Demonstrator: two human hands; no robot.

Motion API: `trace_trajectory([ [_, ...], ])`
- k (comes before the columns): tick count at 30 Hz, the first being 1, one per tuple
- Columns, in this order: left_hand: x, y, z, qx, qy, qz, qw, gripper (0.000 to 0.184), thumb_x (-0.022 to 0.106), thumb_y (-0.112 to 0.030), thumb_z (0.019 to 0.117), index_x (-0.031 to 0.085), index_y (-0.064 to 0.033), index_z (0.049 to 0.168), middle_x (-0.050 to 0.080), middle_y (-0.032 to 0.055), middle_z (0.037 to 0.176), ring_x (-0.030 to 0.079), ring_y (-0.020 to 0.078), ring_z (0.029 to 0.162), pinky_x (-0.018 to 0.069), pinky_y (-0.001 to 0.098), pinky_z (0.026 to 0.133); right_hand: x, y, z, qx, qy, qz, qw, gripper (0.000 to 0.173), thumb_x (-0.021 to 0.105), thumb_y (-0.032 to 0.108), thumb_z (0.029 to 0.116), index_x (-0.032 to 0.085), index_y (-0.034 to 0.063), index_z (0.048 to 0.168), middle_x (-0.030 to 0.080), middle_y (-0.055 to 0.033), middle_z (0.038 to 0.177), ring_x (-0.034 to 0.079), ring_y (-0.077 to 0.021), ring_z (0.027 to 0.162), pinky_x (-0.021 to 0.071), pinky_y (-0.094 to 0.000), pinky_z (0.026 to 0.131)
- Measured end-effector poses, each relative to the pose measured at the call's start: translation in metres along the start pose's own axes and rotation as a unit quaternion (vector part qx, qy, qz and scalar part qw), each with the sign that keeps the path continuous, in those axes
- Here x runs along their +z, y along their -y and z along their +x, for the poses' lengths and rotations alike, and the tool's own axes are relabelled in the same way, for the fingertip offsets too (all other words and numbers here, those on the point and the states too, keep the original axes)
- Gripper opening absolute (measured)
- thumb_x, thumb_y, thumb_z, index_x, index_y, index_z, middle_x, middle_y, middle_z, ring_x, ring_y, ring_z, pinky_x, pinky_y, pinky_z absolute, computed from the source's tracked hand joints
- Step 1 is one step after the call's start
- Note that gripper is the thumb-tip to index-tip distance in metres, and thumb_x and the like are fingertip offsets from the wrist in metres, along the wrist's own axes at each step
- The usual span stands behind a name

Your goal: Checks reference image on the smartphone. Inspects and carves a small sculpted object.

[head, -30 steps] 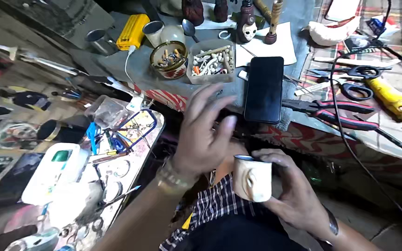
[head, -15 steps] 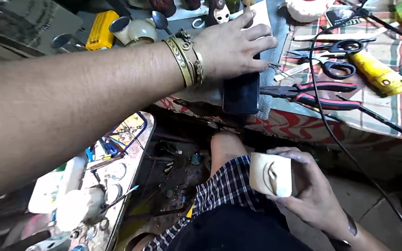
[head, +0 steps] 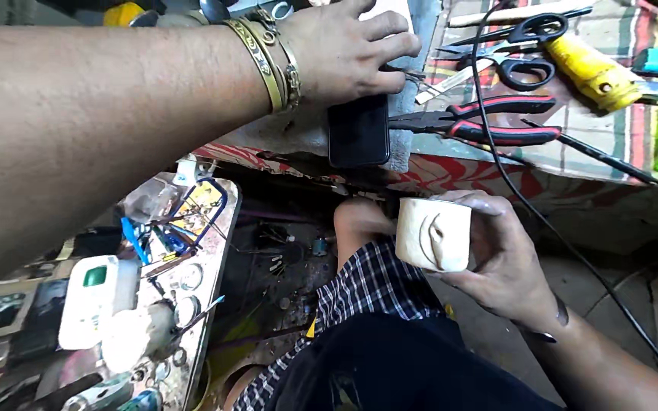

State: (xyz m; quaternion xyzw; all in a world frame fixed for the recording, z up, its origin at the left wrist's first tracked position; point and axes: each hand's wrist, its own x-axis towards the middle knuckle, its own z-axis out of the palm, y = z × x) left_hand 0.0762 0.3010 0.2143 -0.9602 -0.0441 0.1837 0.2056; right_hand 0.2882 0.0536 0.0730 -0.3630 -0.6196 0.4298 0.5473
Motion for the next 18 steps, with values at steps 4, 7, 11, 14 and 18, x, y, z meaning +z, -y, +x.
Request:
trace_trajectory([
  [4, -0.003, -0.005, -0.007, -0.017, 0.000, 0.016, 1.000, 0.062, 0.073, 0.014, 0.0756, 0.057, -0.0072, 0.131, 0.041, 0.0223, 0.153, 0.041, 0.0475, 0.139, 0.0393, 0.0671, 0.105, 0.000, 0.001, 0.001, -0.003, -0.004, -0.005, 1.000, 0.073, 0.092, 0.027, 0.0773, 0.053, 0.0160, 0.138, 0.064, -0.0078, 0.131, 0.065, -0.0237, 0.119, 0.0598, -0.0422, 0.100],
  [7, -0.005, -0.016, -0.022, -0.076, -0.011, 0.004, 0.997, 0.078, 0.071, 0.010, 0.0808, 0.046, -0.0154, 0.150, 0.034, 0.0210, 0.159, 0.037, 0.0474, 0.143, 0.0381, 0.0667, 0.106, -0.001, 0.001, 0.001, 0.000, 0.004, -0.010, 1.000, 0.073, 0.091, 0.028, 0.0782, 0.052, 0.0162, 0.139, 0.063, -0.0075, 0.133, 0.065, -0.0234, 0.120, 0.0603, -0.0421, 0.100],
  [11, -0.014, -0.055, -0.046, -0.279, -0.093, -0.145, 0.945, 0.060, 0.067, -0.005, 0.0874, 0.052, -0.0089, 0.145, 0.041, 0.0213, 0.157, 0.039, 0.0464, 0.143, 0.0274, 0.0698, 0.115, -0.004, -0.001, 0.003, -0.014, -0.003, -0.012, 1.000, 0.073, 0.092, 0.026, 0.0771, 0.053, 0.0114, 0.137, 0.064, -0.0104, 0.132, 0.065, -0.0241, 0.122, 0.0589, -0.0404, 0.103],
  [14, 0.006, -0.117, -0.053, -0.463, -0.270, -0.289, 0.793, 0.066, 0.070, -0.039, 0.0875, 0.055, -0.0031, 0.141, 0.050, 0.0178, 0.150, 0.046, 0.0347, 0.140, 0.0397, 0.0531, 0.115, -0.007, -0.002, 0.004, -0.028, -0.013, -0.023, 0.999, 0.074, 0.092, 0.029, 0.0763, 0.054, 0.0147, 0.138, 0.064, -0.0070, 0.134, 0.062, -0.0218, 0.126, 0.0556, -0.0378, 0.107],
  [18, 0.052, -0.173, -0.030, -0.511, -0.370, -0.338, 0.698, 0.095, 0.073, -0.070, 0.0759, 0.056, -0.0043, 0.141, 0.040, 0.0215, 0.157, 0.041, 0.0369, 0.144, 0.0404, 0.0538, 0.115, -0.006, -0.002, 0.009, -0.034, -0.021, -0.040, 0.998, 0.074, 0.092, 0.037, 0.0751, 0.054, 0.0225, 0.137, 0.065, -0.0007, 0.134, 0.062, -0.0181, 0.126, 0.0544, -0.0349, 0.107],
])
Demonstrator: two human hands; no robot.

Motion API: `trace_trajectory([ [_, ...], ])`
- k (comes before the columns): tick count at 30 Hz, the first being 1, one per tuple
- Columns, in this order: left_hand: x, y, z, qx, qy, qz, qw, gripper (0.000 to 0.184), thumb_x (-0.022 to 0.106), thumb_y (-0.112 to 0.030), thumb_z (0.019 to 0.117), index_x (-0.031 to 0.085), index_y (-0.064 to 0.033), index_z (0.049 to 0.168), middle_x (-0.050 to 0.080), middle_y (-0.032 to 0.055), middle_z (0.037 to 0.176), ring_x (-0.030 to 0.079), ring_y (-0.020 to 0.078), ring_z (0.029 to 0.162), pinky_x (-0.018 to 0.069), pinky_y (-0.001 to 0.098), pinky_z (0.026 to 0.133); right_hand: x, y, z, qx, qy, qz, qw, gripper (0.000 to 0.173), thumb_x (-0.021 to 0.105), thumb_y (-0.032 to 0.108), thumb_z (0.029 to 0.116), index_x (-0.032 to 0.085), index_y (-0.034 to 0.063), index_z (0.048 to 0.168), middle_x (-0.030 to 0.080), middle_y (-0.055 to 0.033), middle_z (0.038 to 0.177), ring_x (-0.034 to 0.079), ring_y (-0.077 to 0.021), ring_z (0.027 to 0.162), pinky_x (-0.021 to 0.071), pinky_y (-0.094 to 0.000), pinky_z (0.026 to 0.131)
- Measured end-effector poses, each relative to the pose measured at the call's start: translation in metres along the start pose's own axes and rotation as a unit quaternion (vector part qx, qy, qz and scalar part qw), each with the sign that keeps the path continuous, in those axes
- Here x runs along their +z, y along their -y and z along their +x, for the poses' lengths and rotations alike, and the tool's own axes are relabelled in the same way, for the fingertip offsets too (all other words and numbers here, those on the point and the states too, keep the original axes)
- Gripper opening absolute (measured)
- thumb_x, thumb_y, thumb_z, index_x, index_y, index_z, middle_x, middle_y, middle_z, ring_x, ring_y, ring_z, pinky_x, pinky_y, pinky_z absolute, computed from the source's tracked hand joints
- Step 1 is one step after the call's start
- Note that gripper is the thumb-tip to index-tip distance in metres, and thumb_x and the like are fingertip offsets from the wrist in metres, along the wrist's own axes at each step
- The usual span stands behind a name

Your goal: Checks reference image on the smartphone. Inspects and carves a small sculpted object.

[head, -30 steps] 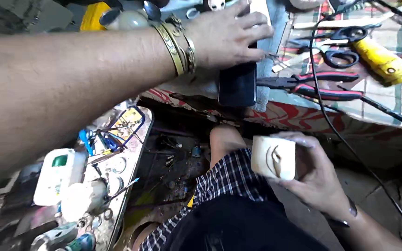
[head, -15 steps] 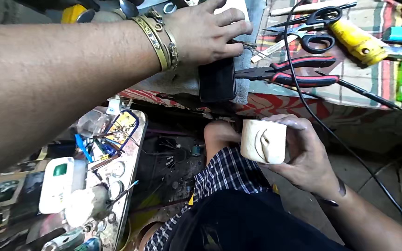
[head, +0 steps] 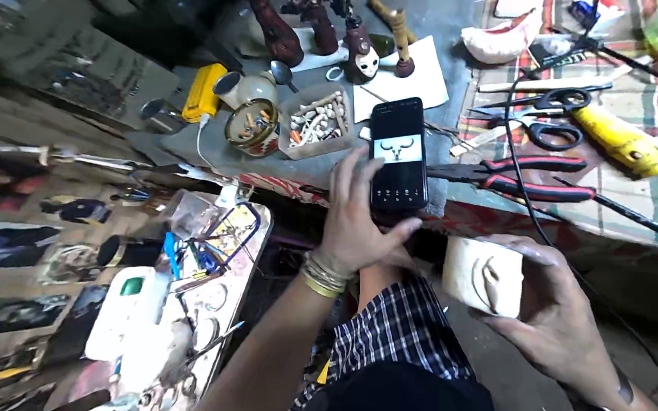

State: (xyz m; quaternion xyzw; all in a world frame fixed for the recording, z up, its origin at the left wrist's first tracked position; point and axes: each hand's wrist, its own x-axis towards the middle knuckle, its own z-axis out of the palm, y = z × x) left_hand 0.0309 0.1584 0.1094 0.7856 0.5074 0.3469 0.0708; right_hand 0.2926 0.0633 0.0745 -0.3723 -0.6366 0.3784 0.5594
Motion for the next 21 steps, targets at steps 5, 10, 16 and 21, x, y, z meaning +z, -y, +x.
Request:
trace_trajectory([
  [5, 0.021, -0.003, -0.025, 0.004, -0.067, -0.070, 0.995, 0.080, 0.070, -0.066, 0.0848, 0.056, -0.0087, 0.140, 0.039, 0.0192, 0.159, 0.039, 0.0338, 0.146, 0.0401, 0.0506, 0.116, 0.006, 0.006, 0.006, 0.000, 0.008, -0.014, 1.000, 0.073, 0.091, 0.038, 0.0747, 0.054, 0.0260, 0.136, 0.065, 0.0018, 0.133, 0.062, -0.0160, 0.125, 0.0543, -0.0323, 0.106],
  [10, -0.006, -0.011, -0.053, -0.013, -0.142, -0.253, 0.957, 0.011, 0.076, -0.024, 0.0938, 0.068, -0.0170, 0.092, 0.071, -0.0029, 0.102, 0.068, 0.0127, 0.104, 0.0577, 0.0349, 0.096, 0.021, 0.000, 0.008, 0.018, 0.025, -0.009, 0.999, 0.074, 0.092, 0.036, 0.0741, 0.054, 0.0249, 0.136, 0.065, 0.0000, 0.132, 0.063, -0.0182, 0.124, 0.0550, -0.0343, 0.105],
  [16, -0.032, -0.001, -0.091, -0.062, -0.092, -0.338, 0.935, 0.008, 0.070, -0.026, 0.0987, 0.067, -0.0183, 0.098, 0.070, -0.0059, 0.089, 0.071, 0.0100, 0.089, 0.0600, 0.0324, 0.090, 0.041, -0.004, 0.015, 0.036, 0.049, 0.017, 0.998, 0.072, 0.092, 0.035, 0.0756, 0.054, 0.0219, 0.136, 0.065, -0.0027, 0.132, 0.063, -0.0189, 0.124, 0.0559, -0.0337, 0.104],
  [21, -0.046, -0.005, -0.099, -0.051, -0.066, -0.345, 0.935, 0.022, 0.058, -0.032, 0.1054, 0.066, -0.0163, 0.093, 0.069, -0.0055, 0.081, 0.070, 0.0081, 0.082, 0.0591, 0.0303, 0.088, 0.052, -0.004, 0.016, 0.041, 0.063, 0.022, 0.997, 0.072, 0.092, 0.032, 0.0759, 0.054, 0.0188, 0.136, 0.064, -0.0042, 0.132, 0.063, -0.0181, 0.123, 0.0575, -0.0327, 0.102],
])
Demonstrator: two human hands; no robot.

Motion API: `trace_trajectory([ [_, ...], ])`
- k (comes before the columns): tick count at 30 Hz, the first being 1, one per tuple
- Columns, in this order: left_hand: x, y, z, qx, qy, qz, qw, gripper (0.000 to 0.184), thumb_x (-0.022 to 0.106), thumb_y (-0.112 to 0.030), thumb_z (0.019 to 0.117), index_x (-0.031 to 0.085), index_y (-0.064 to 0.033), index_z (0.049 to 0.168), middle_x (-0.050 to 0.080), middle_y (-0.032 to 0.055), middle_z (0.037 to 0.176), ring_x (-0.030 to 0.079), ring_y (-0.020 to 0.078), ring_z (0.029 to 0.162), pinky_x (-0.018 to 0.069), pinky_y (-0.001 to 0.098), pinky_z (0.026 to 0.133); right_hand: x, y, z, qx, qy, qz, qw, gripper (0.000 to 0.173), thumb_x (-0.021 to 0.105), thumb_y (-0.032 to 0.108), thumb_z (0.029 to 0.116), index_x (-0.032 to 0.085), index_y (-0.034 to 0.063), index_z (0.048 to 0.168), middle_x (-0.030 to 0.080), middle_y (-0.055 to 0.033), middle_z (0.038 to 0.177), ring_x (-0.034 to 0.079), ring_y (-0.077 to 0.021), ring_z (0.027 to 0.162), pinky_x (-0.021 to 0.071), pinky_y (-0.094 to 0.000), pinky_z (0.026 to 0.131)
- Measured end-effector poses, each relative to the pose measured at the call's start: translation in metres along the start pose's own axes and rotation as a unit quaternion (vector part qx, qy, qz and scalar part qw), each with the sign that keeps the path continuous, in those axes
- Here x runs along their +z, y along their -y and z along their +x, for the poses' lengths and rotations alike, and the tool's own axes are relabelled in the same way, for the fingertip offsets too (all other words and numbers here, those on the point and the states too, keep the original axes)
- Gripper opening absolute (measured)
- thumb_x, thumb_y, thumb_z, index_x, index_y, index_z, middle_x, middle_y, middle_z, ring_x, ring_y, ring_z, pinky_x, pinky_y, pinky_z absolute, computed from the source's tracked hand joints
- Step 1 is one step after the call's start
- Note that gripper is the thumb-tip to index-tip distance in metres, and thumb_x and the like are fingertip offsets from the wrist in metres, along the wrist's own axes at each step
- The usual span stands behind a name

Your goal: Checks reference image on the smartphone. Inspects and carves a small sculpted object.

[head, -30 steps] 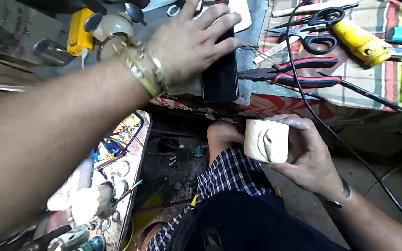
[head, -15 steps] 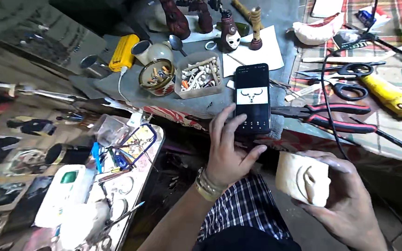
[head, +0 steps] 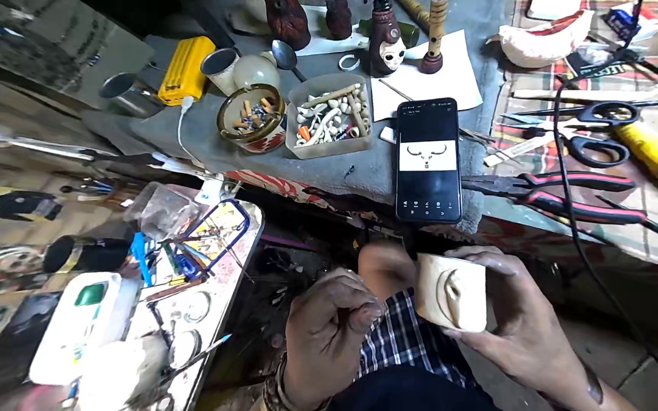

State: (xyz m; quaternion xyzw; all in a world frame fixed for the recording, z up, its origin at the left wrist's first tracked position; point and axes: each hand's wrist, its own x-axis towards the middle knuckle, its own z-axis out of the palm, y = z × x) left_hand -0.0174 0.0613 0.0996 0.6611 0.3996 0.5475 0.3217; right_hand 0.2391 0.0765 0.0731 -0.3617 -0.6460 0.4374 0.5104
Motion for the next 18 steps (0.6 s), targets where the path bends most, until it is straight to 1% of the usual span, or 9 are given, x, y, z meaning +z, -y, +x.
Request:
trace_trajectory([
  [2, 0.000, -0.006, 0.002, 0.001, 0.005, -0.001, 1.000, 0.041, 0.042, -0.037, 0.1106, 0.062, -0.0156, 0.081, 0.065, -0.0053, 0.071, 0.067, 0.0074, 0.071, 0.0594, 0.0306, 0.083, 0.003, 0.001, 0.000, -0.002, 0.005, -0.004, 1.000, 0.072, 0.092, 0.030, 0.0764, 0.054, 0.0170, 0.136, 0.065, -0.0047, 0.130, 0.064, -0.0182, 0.122, 0.0580, -0.0329, 0.102],
  [4, 0.004, -0.014, 0.005, -0.004, -0.017, 0.022, 1.000, 0.043, 0.040, -0.038, 0.1112, 0.065, -0.0159, 0.085, 0.069, -0.0046, 0.079, 0.069, 0.0084, 0.078, 0.0598, 0.0294, 0.081, 0.006, 0.002, 0.000, -0.006, 0.009, -0.002, 1.000, 0.072, 0.092, 0.029, 0.0766, 0.054, 0.0154, 0.136, 0.065, -0.0053, 0.129, 0.064, -0.0182, 0.121, 0.0577, -0.0332, 0.102],
  [6, 0.008, -0.020, 0.007, -0.011, -0.012, 0.054, 0.998, 0.029, 0.046, -0.039, 0.1092, 0.069, -0.0200, 0.114, 0.071, -0.0027, 0.120, 0.067, 0.0139, 0.114, 0.0563, 0.0336, 0.098, 0.009, 0.004, 0.000, -0.004, 0.012, 0.003, 1.000, 0.072, 0.092, 0.028, 0.0770, 0.054, 0.0144, 0.136, 0.064, -0.0063, 0.131, 0.064, -0.0187, 0.122, 0.0582, -0.0331, 0.102],
  [7, 0.009, -0.021, 0.008, -0.011, 0.007, 0.060, 0.998, 0.035, 0.050, -0.044, 0.1069, 0.062, -0.0226, 0.132, 0.060, -0.0003, 0.141, 0.058, 0.0183, 0.130, 0.0514, 0.0383, 0.107, 0.010, 0.006, 0.000, -0.006, 0.013, 0.007, 1.000, 0.072, 0.092, 0.028, 0.0774, 0.054, 0.0138, 0.136, 0.064, -0.0069, 0.131, 0.064, -0.0190, 0.122, 0.0585, -0.0329, 0.101],
  [9, 0.010, -0.021, 0.008, -0.019, 0.043, 0.062, 0.997, 0.066, 0.061, -0.062, 0.0952, 0.049, -0.0244, 0.148, 0.037, 0.0043, 0.162, 0.039, 0.0241, 0.147, 0.0409, 0.0453, 0.117, 0.013, 0.009, 0.000, -0.008, 0.016, 0.014, 1.000, 0.071, 0.092, 0.028, 0.0778, 0.053, 0.0128, 0.136, 0.064, -0.0076, 0.131, 0.064, -0.0190, 0.122, 0.0578, -0.0329, 0.102],
  [12, 0.016, -0.021, 0.008, -0.036, 0.084, 0.035, 0.995, 0.096, 0.078, -0.064, 0.0800, 0.038, -0.0200, 0.156, 0.031, 0.0104, 0.166, 0.034, 0.0298, 0.150, 0.0377, 0.0511, 0.119, 0.015, 0.011, 0.001, -0.009, 0.025, 0.027, 0.999, 0.071, 0.092, 0.026, 0.0780, 0.053, 0.0130, 0.137, 0.063, -0.0079, 0.132, 0.064, -0.0187, 0.122, 0.0591, -0.0320, 0.100],
  [15, 0.020, -0.022, 0.010, -0.061, 0.115, -0.007, 0.991, 0.105, 0.081, -0.051, 0.0839, 0.025, -0.0049, 0.160, 0.046, 0.0142, 0.156, 0.048, 0.0280, 0.141, 0.0450, 0.0444, 0.117, 0.018, 0.012, 0.002, -0.007, 0.038, 0.034, 0.999, 0.071, 0.091, 0.024, 0.0785, 0.054, 0.0122, 0.137, 0.062, -0.0089, 0.134, 0.064, -0.0199, 0.123, 0.0601, -0.0329, 0.100],
  [16, 0.021, -0.022, 0.010, -0.067, 0.116, -0.027, 0.991, 0.102, 0.082, -0.045, 0.0850, 0.026, -0.0004, 0.158, 0.049, 0.0160, 0.153, 0.051, 0.0276, 0.138, 0.0481, 0.0425, 0.115, 0.018, 0.012, 0.002, -0.007, 0.041, 0.032, 0.999, 0.071, 0.091, 0.024, 0.0787, 0.054, 0.0117, 0.138, 0.063, -0.0092, 0.134, 0.063, -0.0204, 0.124, 0.0597, -0.0333, 0.100],
  [18, 0.021, -0.020, 0.009, -0.073, 0.101, -0.036, 0.992, 0.088, 0.085, -0.037, 0.0845, 0.042, 0.0034, 0.150, 0.054, 0.0173, 0.146, 0.057, 0.0269, 0.133, 0.0523, 0.0417, 0.111, 0.019, 0.011, 0.004, -0.010, 0.048, 0.024, 0.999, 0.071, 0.091, 0.027, 0.0793, 0.054, 0.0112, 0.137, 0.063, -0.0087, 0.134, 0.063, -0.0199, 0.124, 0.0591, -0.0332, 0.101],
])
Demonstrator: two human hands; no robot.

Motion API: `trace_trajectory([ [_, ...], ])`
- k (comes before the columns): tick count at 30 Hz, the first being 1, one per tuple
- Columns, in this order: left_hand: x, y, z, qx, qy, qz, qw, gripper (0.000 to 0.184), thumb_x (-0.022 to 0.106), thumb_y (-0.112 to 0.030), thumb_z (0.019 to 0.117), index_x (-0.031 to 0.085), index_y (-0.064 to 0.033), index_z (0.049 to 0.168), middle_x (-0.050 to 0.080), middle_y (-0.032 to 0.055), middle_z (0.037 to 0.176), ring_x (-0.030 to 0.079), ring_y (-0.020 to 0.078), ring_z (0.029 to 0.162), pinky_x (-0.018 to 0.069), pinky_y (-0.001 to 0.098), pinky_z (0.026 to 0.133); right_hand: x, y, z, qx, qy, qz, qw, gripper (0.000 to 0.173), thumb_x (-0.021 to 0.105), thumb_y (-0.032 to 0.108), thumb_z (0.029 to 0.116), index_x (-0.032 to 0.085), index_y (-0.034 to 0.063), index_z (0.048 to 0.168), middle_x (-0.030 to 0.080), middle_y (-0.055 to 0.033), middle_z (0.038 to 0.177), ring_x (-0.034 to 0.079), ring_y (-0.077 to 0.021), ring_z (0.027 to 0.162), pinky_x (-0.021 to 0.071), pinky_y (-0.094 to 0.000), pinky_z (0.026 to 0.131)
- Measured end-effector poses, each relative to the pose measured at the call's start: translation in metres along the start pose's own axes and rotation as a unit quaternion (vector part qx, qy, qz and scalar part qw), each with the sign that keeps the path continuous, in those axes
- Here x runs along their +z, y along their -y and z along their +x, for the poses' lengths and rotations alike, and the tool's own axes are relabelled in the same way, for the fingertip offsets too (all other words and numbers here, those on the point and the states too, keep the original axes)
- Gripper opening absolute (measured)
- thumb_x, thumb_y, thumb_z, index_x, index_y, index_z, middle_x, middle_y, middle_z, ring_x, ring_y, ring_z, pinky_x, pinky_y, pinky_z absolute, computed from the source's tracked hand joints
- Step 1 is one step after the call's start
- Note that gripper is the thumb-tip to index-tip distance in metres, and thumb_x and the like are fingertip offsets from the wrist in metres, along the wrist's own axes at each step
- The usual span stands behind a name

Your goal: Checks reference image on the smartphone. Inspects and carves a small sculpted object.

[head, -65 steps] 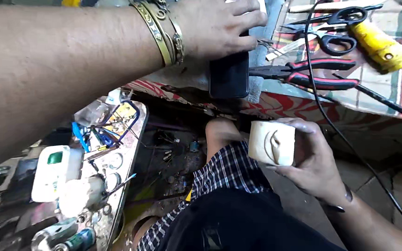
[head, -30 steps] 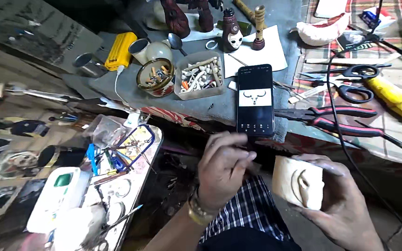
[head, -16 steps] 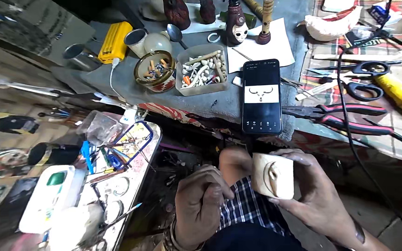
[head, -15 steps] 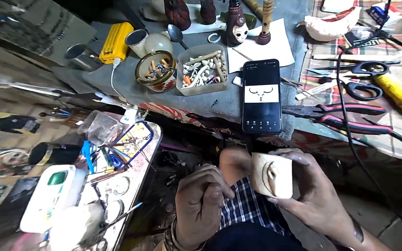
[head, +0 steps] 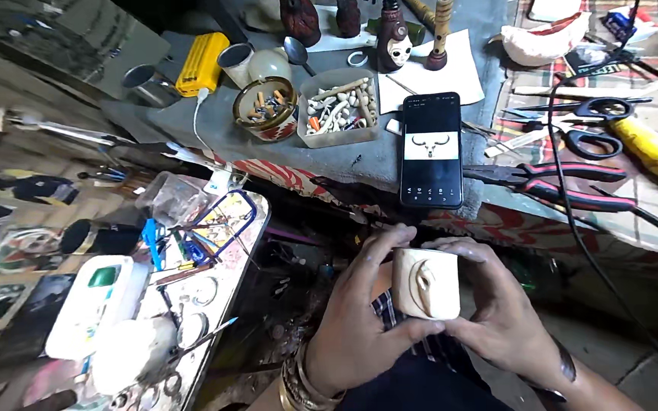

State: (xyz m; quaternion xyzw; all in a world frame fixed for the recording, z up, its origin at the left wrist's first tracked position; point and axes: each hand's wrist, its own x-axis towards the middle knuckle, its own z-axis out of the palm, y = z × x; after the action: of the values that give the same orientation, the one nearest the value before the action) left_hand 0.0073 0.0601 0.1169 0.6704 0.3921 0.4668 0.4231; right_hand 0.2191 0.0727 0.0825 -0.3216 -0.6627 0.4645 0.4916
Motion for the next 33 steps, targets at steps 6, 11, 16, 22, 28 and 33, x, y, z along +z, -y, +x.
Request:
trace_trajectory([
  [6, -0.005, 0.002, -0.008, -0.023, -0.034, 0.067, 0.997, 0.071, 0.088, -0.035, 0.0807, 0.057, -0.0050, 0.137, 0.063, 0.0099, 0.133, 0.064, 0.0202, 0.121, 0.0582, 0.0402, 0.102, 0.002, -0.002, 0.000, 0.026, 0.017, -0.059, 0.998, 0.077, 0.088, 0.033, 0.0814, 0.054, 0.0051, 0.144, 0.064, -0.0115, 0.137, 0.065, -0.0219, 0.123, 0.0579, -0.0394, 0.105],
  [11, -0.007, 0.000, -0.012, -0.004, -0.069, 0.106, 0.992, 0.071, 0.090, -0.026, 0.0788, 0.056, -0.0023, 0.136, 0.062, 0.0110, 0.133, 0.062, 0.0205, 0.122, 0.0576, 0.0389, 0.102, -0.007, 0.001, -0.007, 0.031, 0.026, -0.090, 0.995, 0.086, 0.084, 0.042, 0.0841, 0.047, 0.0022, 0.150, 0.060, -0.0147, 0.141, 0.063, -0.0256, 0.125, 0.0570, -0.0425, 0.106],
  [16, -0.005, -0.002, -0.019, -0.018, -0.095, 0.090, 0.991, 0.073, 0.092, -0.023, 0.0767, 0.053, -0.0065, 0.136, 0.063, 0.0100, 0.133, 0.064, 0.0230, 0.122, 0.0578, 0.0418, 0.103, -0.009, 0.014, -0.013, -0.032, 0.026, -0.094, 0.995, 0.070, 0.079, 0.042, 0.0889, 0.055, 0.0084, 0.145, 0.060, -0.0151, 0.142, 0.061, -0.0270, 0.129, 0.0566, -0.0446, 0.105],
  [22, 0.003, -0.007, -0.023, -0.021, -0.171, 0.182, 0.968, 0.069, 0.093, -0.025, 0.0705, 0.054, -0.0084, 0.124, 0.067, 0.0043, 0.114, 0.068, 0.0123, 0.105, 0.0612, 0.0332, 0.091, 0.001, 0.028, -0.016, -0.107, 0.038, -0.206, 0.972, 0.064, 0.076, 0.053, 0.0890, 0.055, 0.0281, 0.144, 0.049, -0.0096, 0.154, 0.047, -0.0256, 0.144, 0.0449, -0.0456, 0.116],
  [28, 0.009, -0.013, -0.021, -0.009, -0.195, 0.232, 0.953, 0.065, 0.092, -0.025, 0.0680, 0.055, -0.0075, 0.119, 0.069, 0.0039, 0.108, 0.069, 0.0114, 0.105, 0.0616, 0.0336, 0.092, 0.008, 0.027, -0.014, -0.126, 0.038, -0.282, 0.950, 0.072, 0.071, 0.062, 0.0880, 0.048, 0.0333, 0.150, 0.033, -0.0112, 0.166, 0.028, -0.0322, 0.155, 0.0331, -0.0533, 0.123],
  [33, 0.010, -0.016, -0.022, -0.004, -0.209, 0.274, 0.939, 0.062, 0.091, -0.029, 0.0687, 0.056, -0.0095, 0.116, 0.069, 0.0015, 0.106, 0.068, 0.0100, 0.106, 0.0595, 0.0328, 0.096, 0.011, 0.028, -0.013, -0.121, 0.048, -0.290, 0.948, 0.073, 0.070, 0.062, 0.0885, 0.048, 0.0325, 0.151, 0.036, -0.0132, 0.164, 0.029, -0.0336, 0.154, 0.0322, -0.0530, 0.124],
])
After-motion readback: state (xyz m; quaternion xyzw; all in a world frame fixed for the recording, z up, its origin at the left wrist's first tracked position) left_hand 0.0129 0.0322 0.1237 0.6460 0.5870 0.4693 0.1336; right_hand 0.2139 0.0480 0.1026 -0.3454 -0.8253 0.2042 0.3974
